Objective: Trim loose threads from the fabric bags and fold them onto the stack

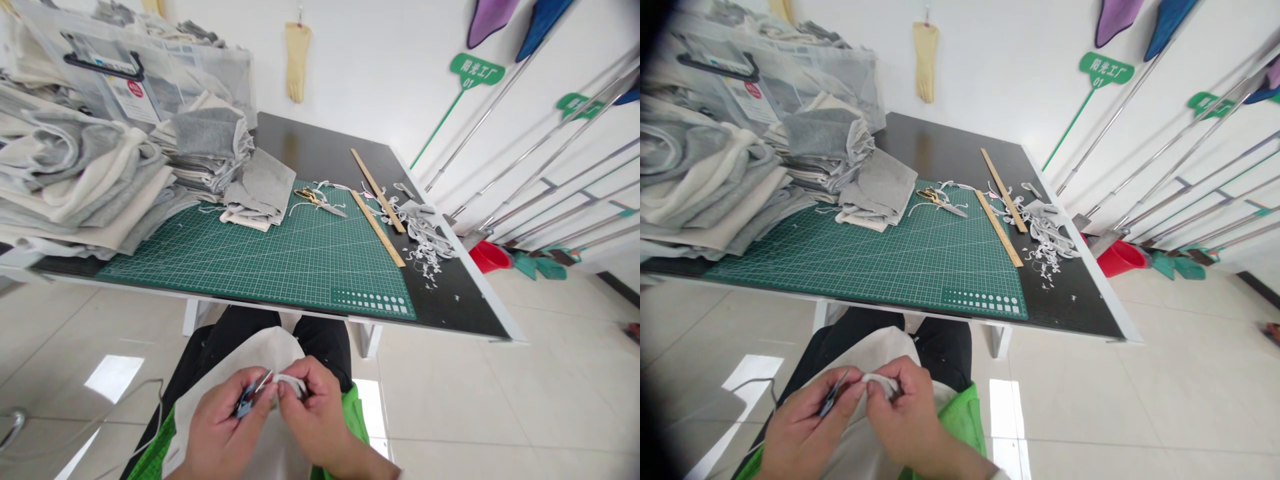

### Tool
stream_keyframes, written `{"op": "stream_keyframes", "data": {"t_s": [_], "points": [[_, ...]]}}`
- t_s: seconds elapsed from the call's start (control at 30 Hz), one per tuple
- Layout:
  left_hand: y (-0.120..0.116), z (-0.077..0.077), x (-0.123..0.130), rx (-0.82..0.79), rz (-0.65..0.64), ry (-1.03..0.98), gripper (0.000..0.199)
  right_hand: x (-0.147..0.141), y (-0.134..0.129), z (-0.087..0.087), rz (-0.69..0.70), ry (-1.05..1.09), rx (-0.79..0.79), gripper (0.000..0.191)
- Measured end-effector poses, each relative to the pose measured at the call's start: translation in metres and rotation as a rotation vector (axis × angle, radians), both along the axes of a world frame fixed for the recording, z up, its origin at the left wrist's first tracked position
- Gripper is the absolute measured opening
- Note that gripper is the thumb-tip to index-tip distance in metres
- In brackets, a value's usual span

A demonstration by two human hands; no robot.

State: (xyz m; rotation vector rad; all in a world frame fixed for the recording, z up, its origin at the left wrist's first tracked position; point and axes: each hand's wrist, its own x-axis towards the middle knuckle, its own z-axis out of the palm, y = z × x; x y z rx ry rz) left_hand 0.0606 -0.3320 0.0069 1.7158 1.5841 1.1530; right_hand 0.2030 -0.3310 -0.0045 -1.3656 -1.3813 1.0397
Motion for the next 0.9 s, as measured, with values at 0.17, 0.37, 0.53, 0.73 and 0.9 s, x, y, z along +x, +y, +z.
{"op": "stream_keyframes", "data": {"t_s": [0.17, 0.37, 0.53, 0.73, 0.9], "points": [[0.002, 0.001, -0.005, 0.010, -0.091, 0.033, 0.023, 0.000, 0.001, 0.001, 0.028, -0.026, 0.023, 0.008], [0.005, 0.003, -0.005, 0.044, -0.067, 0.071, 0.024, 0.002, 0.003, 0.007, 0.145, -0.009, -0.014, 0.015], [0.003, 0.003, -0.003, 0.026, 0.005, 0.038, 0.026, 0.004, 0.005, 0.014, 0.246, -0.052, -0.008, 0.018], [0.003, 0.002, -0.005, 0.033, -0.017, 0.032, 0.026, 0.006, 0.007, 0.017, 0.264, -0.058, 0.049, 0.020], [0.001, -0.001, -0.008, 0.056, -0.088, 0.044, 0.025, 0.008, 0.007, 0.015, 0.323, 0.053, 0.099, 0.026]]}}
